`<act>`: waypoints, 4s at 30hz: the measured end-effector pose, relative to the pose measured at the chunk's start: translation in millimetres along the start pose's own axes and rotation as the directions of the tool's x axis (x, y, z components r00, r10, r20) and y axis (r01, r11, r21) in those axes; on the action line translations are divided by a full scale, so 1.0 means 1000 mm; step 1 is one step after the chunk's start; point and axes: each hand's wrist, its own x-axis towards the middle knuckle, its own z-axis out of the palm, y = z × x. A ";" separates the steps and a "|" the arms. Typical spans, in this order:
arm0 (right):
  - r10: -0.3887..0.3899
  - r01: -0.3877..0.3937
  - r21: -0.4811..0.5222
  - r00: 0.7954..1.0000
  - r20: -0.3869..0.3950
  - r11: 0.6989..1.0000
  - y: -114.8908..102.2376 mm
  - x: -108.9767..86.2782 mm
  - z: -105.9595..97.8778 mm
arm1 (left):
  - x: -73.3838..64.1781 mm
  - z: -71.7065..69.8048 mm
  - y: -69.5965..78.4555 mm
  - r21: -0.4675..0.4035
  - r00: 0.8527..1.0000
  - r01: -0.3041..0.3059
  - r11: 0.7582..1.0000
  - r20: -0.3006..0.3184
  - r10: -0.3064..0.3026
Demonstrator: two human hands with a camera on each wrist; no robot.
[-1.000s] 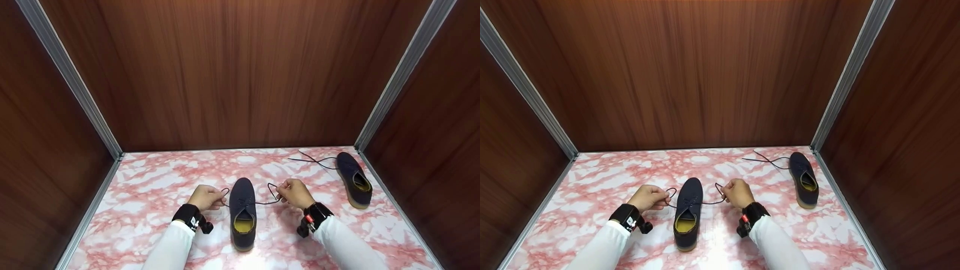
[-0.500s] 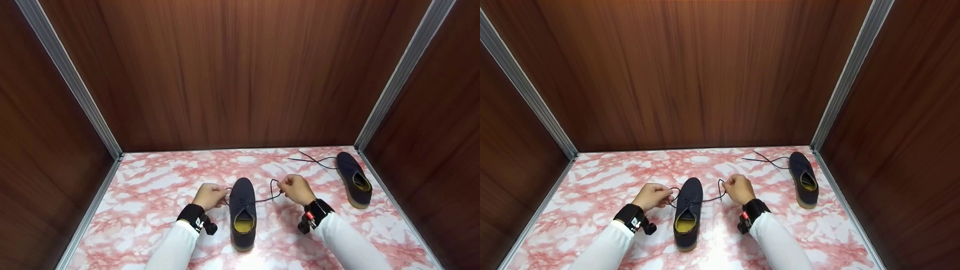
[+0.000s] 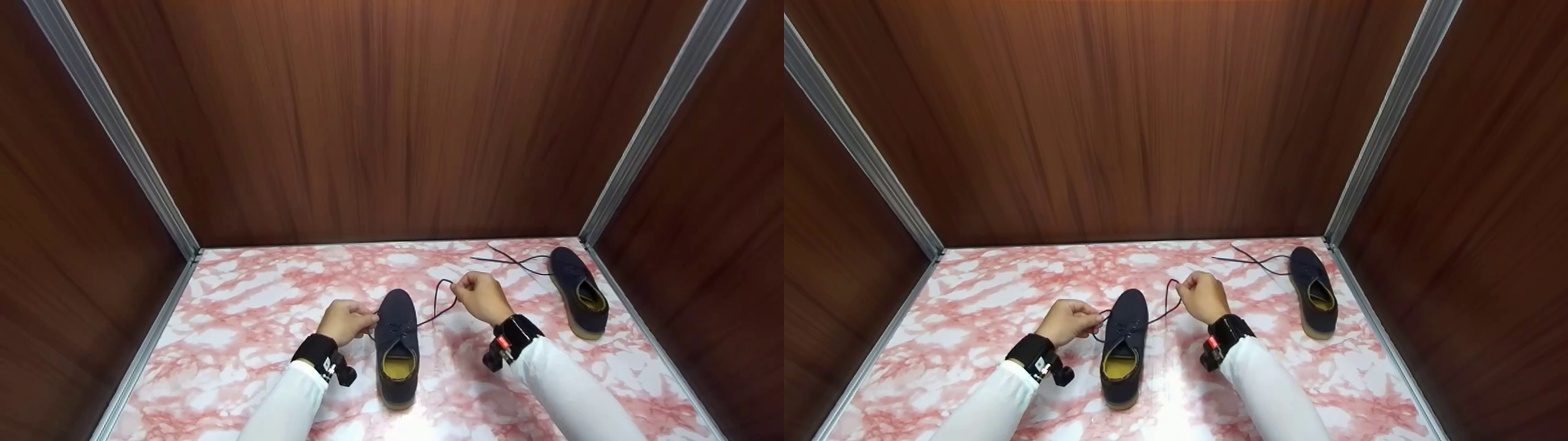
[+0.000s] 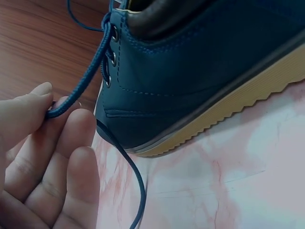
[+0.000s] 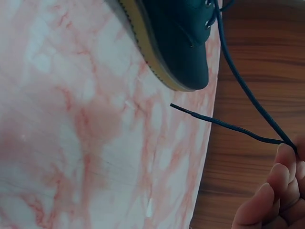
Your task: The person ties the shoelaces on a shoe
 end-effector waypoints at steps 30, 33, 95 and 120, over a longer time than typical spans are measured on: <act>-0.102 0.104 0.036 0.994 -0.040 0.994 -0.058 0.010 0.017 | -0.006 0.005 -0.016 0.067 0.991 -0.128 0.990 0.056 0.125; -0.108 0.111 0.053 0.993 -0.048 0.992 -0.066 0.009 0.026 | -0.005 0.003 -0.017 0.077 0.992 -0.120 0.990 0.051 0.117; -0.365 0.430 0.007 0.757 0.543 0.903 -0.041 -0.032 0.073 | -0.002 0.008 -0.018 -0.051 0.999 -0.025 0.998 -0.034 0.024; -0.230 0.190 0.133 0.866 0.444 0.973 -0.037 -0.032 0.085 | 0.004 0.014 -0.006 -0.251 0.993 0.118 0.961 0.011 -0.119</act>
